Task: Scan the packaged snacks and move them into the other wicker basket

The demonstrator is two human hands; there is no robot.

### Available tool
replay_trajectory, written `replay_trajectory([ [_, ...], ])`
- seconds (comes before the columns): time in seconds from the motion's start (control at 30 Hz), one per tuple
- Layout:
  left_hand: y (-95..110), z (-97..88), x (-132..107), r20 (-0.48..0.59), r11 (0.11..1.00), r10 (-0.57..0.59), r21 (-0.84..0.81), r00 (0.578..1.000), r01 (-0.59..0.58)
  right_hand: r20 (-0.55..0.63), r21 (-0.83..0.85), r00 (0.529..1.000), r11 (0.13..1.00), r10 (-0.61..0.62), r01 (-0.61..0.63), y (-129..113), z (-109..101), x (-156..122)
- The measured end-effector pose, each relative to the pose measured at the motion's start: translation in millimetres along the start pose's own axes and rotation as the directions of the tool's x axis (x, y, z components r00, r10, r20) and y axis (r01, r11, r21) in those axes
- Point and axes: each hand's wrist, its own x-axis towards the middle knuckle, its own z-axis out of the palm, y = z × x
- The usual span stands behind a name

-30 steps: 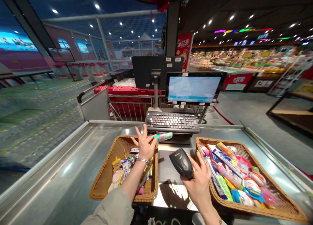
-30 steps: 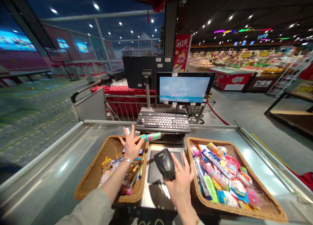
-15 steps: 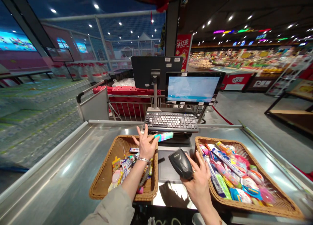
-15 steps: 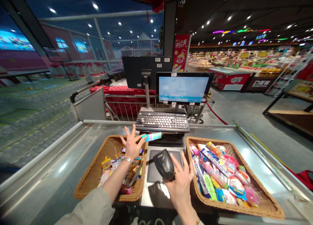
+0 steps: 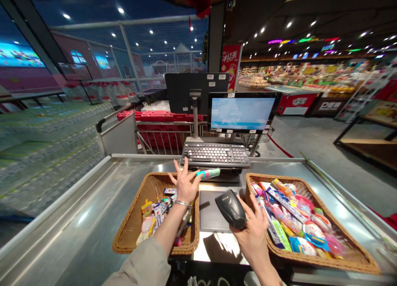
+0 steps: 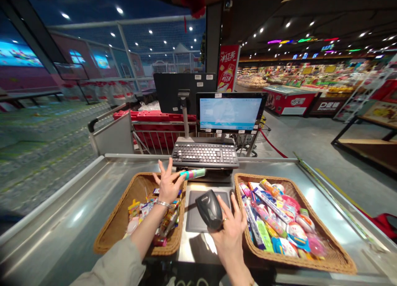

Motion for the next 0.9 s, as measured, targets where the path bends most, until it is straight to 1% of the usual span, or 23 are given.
replay_trajectory([
  [0.2, 4.2, 3.6, -3.0, -0.018, 0.998, 0.067, 0.023, 0.998, -0.066, -0.022, 0.009, 0.998, 0.998, 0.058, -0.057, 3.6, -5.7, -5.7],
  [0.33, 9.9, 7.0, -4.0, -0.02, 0.993, 0.116, 0.027, 0.993, -0.115, -0.024, -0.003, 0.993, 0.993, 0.117, -0.117, 6.1, -10.0, -10.3],
  [0.6, 30.5, 11.4, -4.7, 0.021, 0.983, 0.184, 0.002, 0.983, -0.184, -0.064, -0.033, 0.983, 0.984, 0.172, -0.174, 15.0, -17.9, -17.2],
  [0.9, 50.0, 21.1, -2.5, 0.048, 0.958, 0.285, 0.007, 0.957, -0.285, -0.126, -0.084, 0.972, 0.975, 0.197, -0.208, 25.4, -28.3, -20.9],
])
